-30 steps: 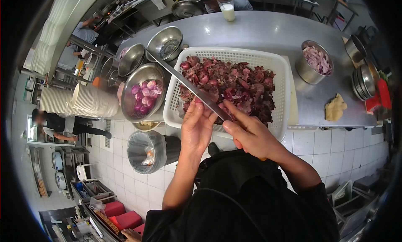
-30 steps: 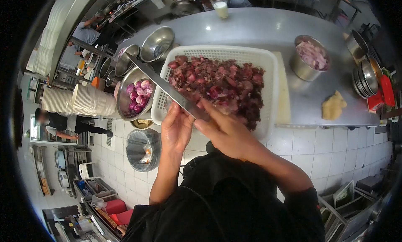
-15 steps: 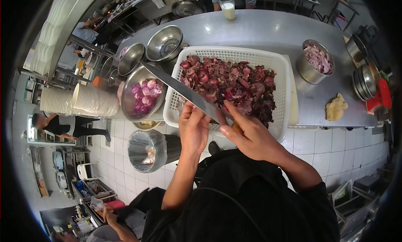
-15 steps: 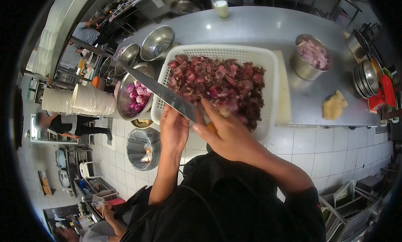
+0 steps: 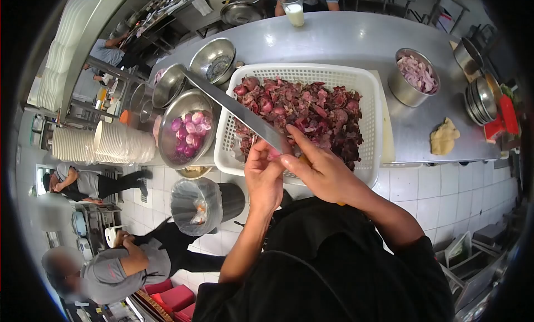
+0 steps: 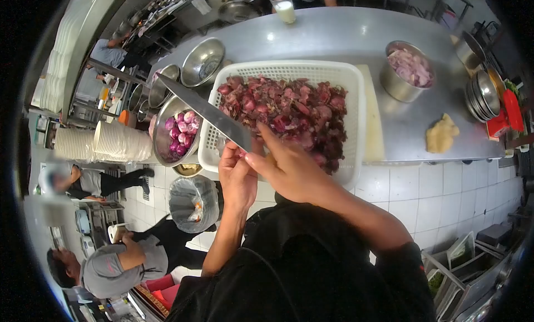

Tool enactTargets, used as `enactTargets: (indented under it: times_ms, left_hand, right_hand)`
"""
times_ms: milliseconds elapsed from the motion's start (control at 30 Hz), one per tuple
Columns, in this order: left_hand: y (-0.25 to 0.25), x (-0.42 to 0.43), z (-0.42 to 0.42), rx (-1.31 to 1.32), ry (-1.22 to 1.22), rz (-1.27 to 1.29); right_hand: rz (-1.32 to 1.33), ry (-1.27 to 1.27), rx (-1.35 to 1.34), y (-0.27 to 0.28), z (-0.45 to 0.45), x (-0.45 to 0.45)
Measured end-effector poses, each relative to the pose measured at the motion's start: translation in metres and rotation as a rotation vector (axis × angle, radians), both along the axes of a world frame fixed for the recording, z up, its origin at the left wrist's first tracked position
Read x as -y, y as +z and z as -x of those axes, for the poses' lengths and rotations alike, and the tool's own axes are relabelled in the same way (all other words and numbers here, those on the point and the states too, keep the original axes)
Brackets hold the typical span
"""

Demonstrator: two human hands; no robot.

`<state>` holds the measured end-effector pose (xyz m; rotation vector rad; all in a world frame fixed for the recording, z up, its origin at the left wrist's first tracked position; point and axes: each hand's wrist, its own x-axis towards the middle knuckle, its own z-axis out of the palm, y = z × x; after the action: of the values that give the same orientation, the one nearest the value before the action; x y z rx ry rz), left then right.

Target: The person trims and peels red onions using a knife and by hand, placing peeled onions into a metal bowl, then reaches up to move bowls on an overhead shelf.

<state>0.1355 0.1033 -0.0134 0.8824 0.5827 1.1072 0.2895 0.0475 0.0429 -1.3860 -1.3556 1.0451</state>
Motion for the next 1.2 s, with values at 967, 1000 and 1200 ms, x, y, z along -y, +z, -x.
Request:
enactTargets:
  times_ms: [967, 1000, 1200]
  left_hand:
    - [0.017, -0.022, 0.023, 0.079, -0.141, 0.179]
    - [0.017, -0.023, 0.024, 0.085, -0.152, 0.175]
    - [0.026, -0.019, 0.015, 0.009, -0.117, 0.147]
  right_hand:
    - [0.400, -0.051, -0.287, -0.008, -0.037, -0.002]
    - [0.394, -0.044, -0.268, -0.008, -0.036, -0.001]
    - [0.197, 0.002, -0.056, -0.001, -0.018, 0.011]
